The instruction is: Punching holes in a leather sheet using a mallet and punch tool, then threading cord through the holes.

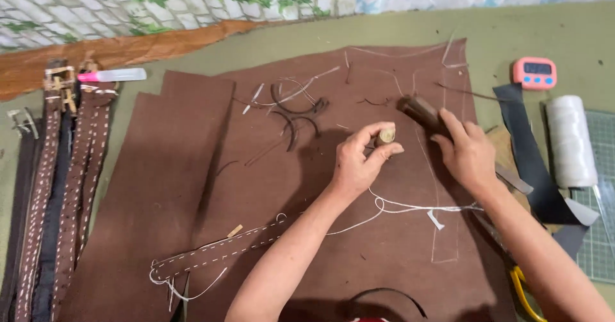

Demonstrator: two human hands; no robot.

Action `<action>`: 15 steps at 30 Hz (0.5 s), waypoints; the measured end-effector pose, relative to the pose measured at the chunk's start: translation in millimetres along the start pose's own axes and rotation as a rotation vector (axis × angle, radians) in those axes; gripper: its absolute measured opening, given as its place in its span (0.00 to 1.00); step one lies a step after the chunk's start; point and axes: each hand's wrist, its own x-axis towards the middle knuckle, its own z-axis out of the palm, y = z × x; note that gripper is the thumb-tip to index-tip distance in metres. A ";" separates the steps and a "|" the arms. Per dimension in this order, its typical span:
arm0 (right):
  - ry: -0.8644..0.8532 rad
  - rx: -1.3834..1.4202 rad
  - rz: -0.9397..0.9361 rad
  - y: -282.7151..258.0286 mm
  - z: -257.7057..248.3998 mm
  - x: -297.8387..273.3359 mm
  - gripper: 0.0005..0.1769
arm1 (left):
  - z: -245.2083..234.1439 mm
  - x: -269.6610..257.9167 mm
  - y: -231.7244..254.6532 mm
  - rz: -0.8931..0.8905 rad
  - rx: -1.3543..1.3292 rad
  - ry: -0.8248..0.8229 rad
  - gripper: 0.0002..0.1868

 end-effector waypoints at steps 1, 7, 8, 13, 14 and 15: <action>0.010 0.006 -0.009 3.5 3.3 2.0 0.35 | -0.5 1.2 -8.4 0.009 0.006 0.010 0.20; -0.118 0.308 0.003 -63.5 -28.8 16.5 0.40 | 0.0 -7.7 -28.6 0.013 0.021 0.065 0.19; -0.164 0.461 0.040 -75.8 -23.3 14.9 0.37 | -1.9 -6.3 -18.1 0.075 0.095 0.051 0.19; -0.180 0.910 0.287 -118.6 -6.4 13.4 0.13 | -14.4 -14.9 -1.2 0.067 0.251 0.010 0.20; -0.138 0.936 0.327 -124.9 -7.7 12.7 0.11 | -19.2 -15.9 1.0 0.047 0.249 -0.029 0.21; -0.095 0.962 0.368 -131.7 -8.4 11.9 0.10 | -24.6 -17.0 2.6 0.026 0.247 -0.069 0.23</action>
